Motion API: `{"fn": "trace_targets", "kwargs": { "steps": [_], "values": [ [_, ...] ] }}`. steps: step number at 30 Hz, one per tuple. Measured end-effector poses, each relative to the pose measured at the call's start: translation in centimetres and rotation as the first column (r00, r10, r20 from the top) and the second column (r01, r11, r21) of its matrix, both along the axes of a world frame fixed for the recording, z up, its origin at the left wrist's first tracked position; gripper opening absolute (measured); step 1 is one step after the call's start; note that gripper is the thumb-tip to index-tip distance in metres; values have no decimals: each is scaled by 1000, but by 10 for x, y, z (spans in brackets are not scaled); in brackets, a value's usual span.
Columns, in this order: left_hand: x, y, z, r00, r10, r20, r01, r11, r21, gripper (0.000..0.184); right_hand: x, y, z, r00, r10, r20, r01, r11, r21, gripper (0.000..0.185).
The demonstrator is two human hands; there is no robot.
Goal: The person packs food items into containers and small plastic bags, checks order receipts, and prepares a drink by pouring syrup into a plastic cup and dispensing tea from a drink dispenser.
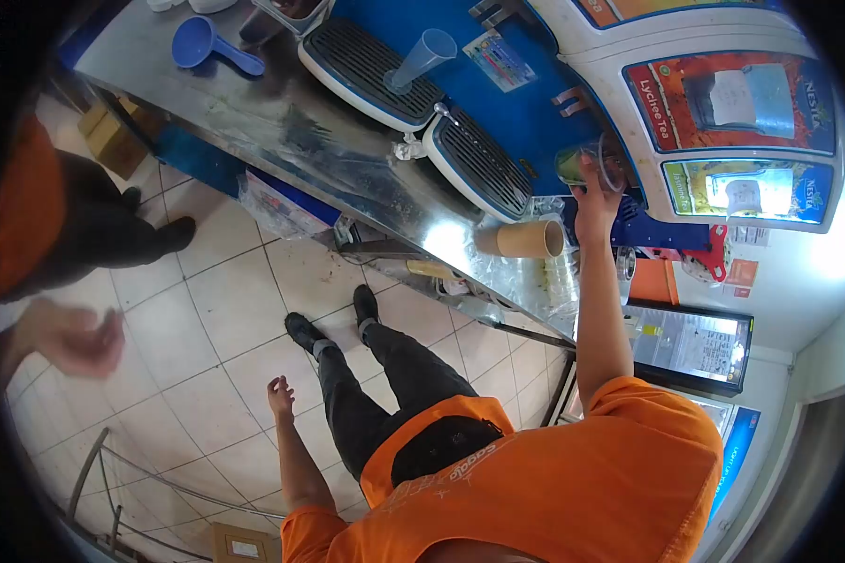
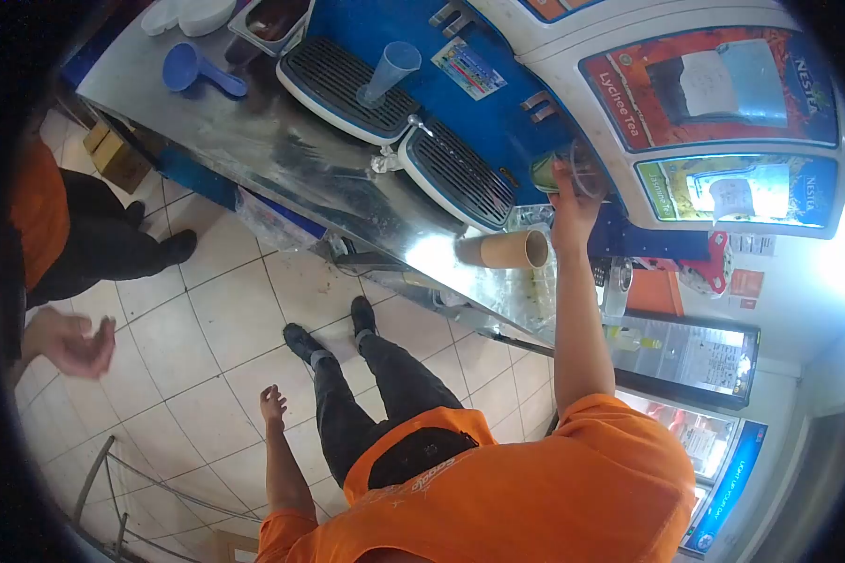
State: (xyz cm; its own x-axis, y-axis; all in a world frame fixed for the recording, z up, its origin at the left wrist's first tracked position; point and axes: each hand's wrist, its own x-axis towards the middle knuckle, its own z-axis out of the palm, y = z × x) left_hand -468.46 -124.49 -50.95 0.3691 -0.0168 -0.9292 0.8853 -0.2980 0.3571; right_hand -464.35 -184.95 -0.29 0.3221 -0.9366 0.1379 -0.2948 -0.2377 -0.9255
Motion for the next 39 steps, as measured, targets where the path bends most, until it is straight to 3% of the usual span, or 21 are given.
{"fn": "trace_targets", "kwargs": {
  "steps": [2,7,14,31,35,39],
  "values": [
    [-5,7,-8,1000,6,-8,-6,1000,-10,51,2,4,-1,997,-26,72,30,998,-50,60],
    [-14,0,-4,1000,-11,-29,12,1000,16,52,4,4,3,987,24,160,-19,999,-35,70],
    [-19,-3,-1,996,80,-29,-80,997,-3,48,-2,1,6,999,19,26,-19,1000,6,64],
    [-14,-5,20,1000,24,-12,-24,999,46,46,-1,1,7,995,51,88,-52,999,8,61],
    [-18,-1,13,998,68,12,-68,997,42,45,-6,-2,6,998,17,55,-18,1000,18,65],
    [-23,2,8,995,97,13,-97,995,-3,46,-4,-1,10,994,96,48,-96,995,1,62]
  ]
}}
